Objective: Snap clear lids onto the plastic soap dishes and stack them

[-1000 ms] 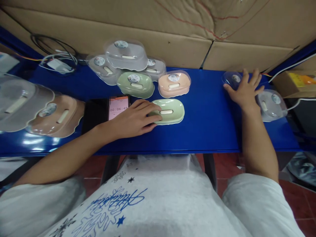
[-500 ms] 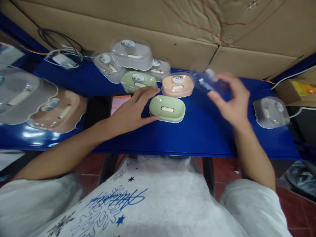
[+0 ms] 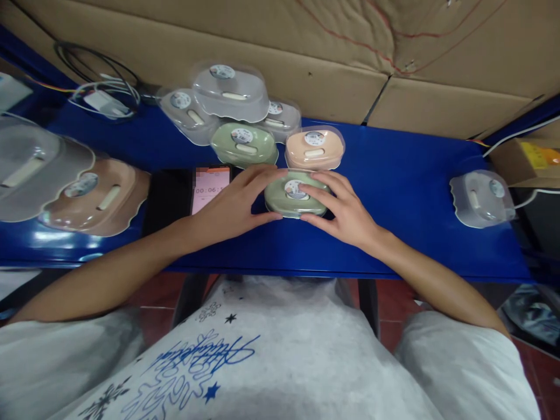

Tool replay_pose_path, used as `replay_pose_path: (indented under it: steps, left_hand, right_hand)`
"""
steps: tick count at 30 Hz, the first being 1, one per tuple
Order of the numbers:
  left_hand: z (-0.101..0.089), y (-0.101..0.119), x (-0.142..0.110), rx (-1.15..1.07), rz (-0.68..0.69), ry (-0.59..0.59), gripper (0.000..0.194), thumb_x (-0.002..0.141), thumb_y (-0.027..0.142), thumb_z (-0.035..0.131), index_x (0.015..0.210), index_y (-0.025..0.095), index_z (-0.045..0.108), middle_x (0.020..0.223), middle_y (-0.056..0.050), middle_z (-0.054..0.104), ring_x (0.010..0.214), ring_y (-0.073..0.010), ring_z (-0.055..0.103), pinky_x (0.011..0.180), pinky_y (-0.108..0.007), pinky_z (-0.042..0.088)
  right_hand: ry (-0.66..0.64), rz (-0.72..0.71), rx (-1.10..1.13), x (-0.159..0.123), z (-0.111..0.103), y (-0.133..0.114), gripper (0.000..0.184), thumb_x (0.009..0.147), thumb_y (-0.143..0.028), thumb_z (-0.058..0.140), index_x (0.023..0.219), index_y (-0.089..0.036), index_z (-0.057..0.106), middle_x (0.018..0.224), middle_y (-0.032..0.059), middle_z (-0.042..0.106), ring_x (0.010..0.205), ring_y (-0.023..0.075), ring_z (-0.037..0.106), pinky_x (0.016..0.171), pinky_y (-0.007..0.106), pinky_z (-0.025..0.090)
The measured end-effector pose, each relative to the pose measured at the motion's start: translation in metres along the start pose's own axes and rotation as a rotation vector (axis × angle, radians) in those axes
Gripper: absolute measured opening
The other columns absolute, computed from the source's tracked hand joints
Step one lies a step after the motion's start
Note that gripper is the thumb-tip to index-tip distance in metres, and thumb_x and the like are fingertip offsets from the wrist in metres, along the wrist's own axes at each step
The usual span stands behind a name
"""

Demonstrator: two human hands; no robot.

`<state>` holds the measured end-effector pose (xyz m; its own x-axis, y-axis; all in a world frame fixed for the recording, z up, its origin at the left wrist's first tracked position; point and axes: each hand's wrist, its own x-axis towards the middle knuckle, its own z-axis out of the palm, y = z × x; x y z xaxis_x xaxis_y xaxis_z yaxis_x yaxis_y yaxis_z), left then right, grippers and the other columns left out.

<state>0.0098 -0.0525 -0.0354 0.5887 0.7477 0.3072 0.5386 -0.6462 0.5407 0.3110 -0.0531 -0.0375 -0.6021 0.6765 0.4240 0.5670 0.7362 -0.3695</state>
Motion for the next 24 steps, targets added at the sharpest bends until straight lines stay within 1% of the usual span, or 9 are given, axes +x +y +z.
replay_pose_path:
  steps: [3, 7, 11, 13, 15, 17, 19, 21, 24]
  left_hand:
    - [0.001, -0.001, 0.0, 0.003, -0.006, 0.002, 0.077, 0.096, 0.038, 0.087, 0.161, 0.027, 0.047, 0.161, -0.018, 0.05, 0.152, -0.0364, 0.051, 0.129, -0.059, 0.043]
    - [0.0, -0.001, 0.001, 0.015, -0.019, -0.003, 0.078, 0.093, 0.039, 0.09, 0.158, 0.021, 0.05, 0.158, -0.02, 0.052, 0.151, -0.0353, 0.053, 0.13, -0.055, 0.043]
    - [-0.002, -0.001, 0.003, -0.007, -0.033, -0.024, 0.074, 0.095, 0.043, 0.088, 0.157, 0.023, 0.052, 0.155, -0.017, 0.056, 0.148, -0.034, 0.056, 0.128, -0.054, 0.045]
    - [-0.002, -0.002, 0.004, -0.003, -0.033, -0.023, 0.074, 0.096, 0.044, 0.087, 0.157, 0.023, 0.052, 0.154, -0.017, 0.056, 0.147, -0.0343, 0.056, 0.127, -0.054, 0.045]
    - [-0.002, -0.003, 0.004, 0.018, -0.03, -0.019, 0.073, 0.097, 0.044, 0.086, 0.158, 0.022, 0.051, 0.156, -0.018, 0.055, 0.148, -0.035, 0.056, 0.128, -0.055, 0.044]
    - [-0.001, -0.004, 0.004, 0.042, -0.027, -0.023, 0.073, 0.099, 0.045, 0.083, 0.159, 0.022, 0.05, 0.158, -0.019, 0.053, 0.15, -0.0359, 0.054, 0.128, -0.056, 0.044]
    - [-0.001, -0.005, 0.004, 0.059, -0.021, -0.03, 0.073, 0.099, 0.045, 0.082, 0.16, 0.021, 0.049, 0.16, -0.02, 0.052, 0.151, -0.0365, 0.053, 0.128, -0.056, 0.043]
    - [-0.001, -0.005, 0.004, 0.069, -0.017, -0.033, 0.072, 0.1, 0.046, 0.08, 0.161, 0.021, 0.049, 0.16, -0.02, 0.052, 0.151, -0.0363, 0.053, 0.128, -0.056, 0.044]
    - [0.0, -0.006, 0.004, 0.082, -0.007, -0.024, 0.071, 0.102, 0.048, 0.077, 0.161, 0.023, 0.048, 0.16, -0.019, 0.053, 0.151, -0.0358, 0.053, 0.127, -0.056, 0.045]
  right_hand:
    - [-0.003, 0.001, -0.014, 0.001, 0.003, -0.003, 0.06, 0.101, -0.055, 0.073, 0.158, -0.041, 0.062, 0.157, 0.0101, 0.062, 0.149, 0.0401, 0.054, 0.126, 0.067, 0.044]
    - [-0.017, -0.006, -0.024, 0.002, 0.002, -0.002, 0.061, 0.102, -0.056, 0.072, 0.159, -0.04, 0.061, 0.158, 0.0101, 0.061, 0.149, 0.0403, 0.054, 0.126, 0.067, 0.043]
    - [-0.003, -0.053, -0.03, 0.002, 0.003, 0.002, 0.062, 0.102, -0.056, 0.072, 0.161, -0.039, 0.059, 0.157, 0.011, 0.061, 0.148, 0.0389, 0.055, 0.125, 0.064, 0.045]
    - [-0.017, -0.054, -0.04, 0.002, 0.004, 0.004, 0.064, 0.103, -0.056, 0.071, 0.163, -0.04, 0.055, 0.158, 0.011, 0.059, 0.149, 0.0395, 0.054, 0.126, 0.065, 0.044]
    - [-0.074, -0.04, -0.051, 0.001, 0.006, 0.007, 0.072, 0.104, -0.058, 0.068, 0.17, -0.041, 0.046, 0.166, 0.011, 0.053, 0.155, 0.0415, 0.048, 0.129, 0.068, 0.04]
    - [-0.138, -0.042, -0.06, -0.001, 0.008, 0.009, 0.082, 0.105, -0.059, 0.064, 0.177, -0.041, 0.029, 0.177, 0.0114, 0.039, 0.163, 0.0433, 0.037, 0.131, 0.07, 0.035]
    - [-0.166, -0.058, -0.067, -0.002, 0.009, 0.011, 0.087, 0.108, -0.058, 0.061, 0.179, -0.041, 0.016, 0.183, 0.0112, 0.026, 0.167, 0.0432, 0.029, 0.132, 0.072, 0.032]
    - [-0.17, -0.066, -0.073, -0.002, 0.009, 0.011, 0.085, 0.11, -0.054, 0.059, 0.18, -0.042, 0.012, 0.186, 0.0096, 0.019, 0.169, 0.0418, 0.025, 0.132, 0.072, 0.032]
    - [-0.182, -0.059, -0.065, -0.001, 0.008, 0.011, 0.082, 0.109, -0.053, 0.06, 0.179, -0.044, 0.016, 0.186, 0.0066, 0.019, 0.17, 0.0403, 0.025, 0.133, 0.071, 0.031]
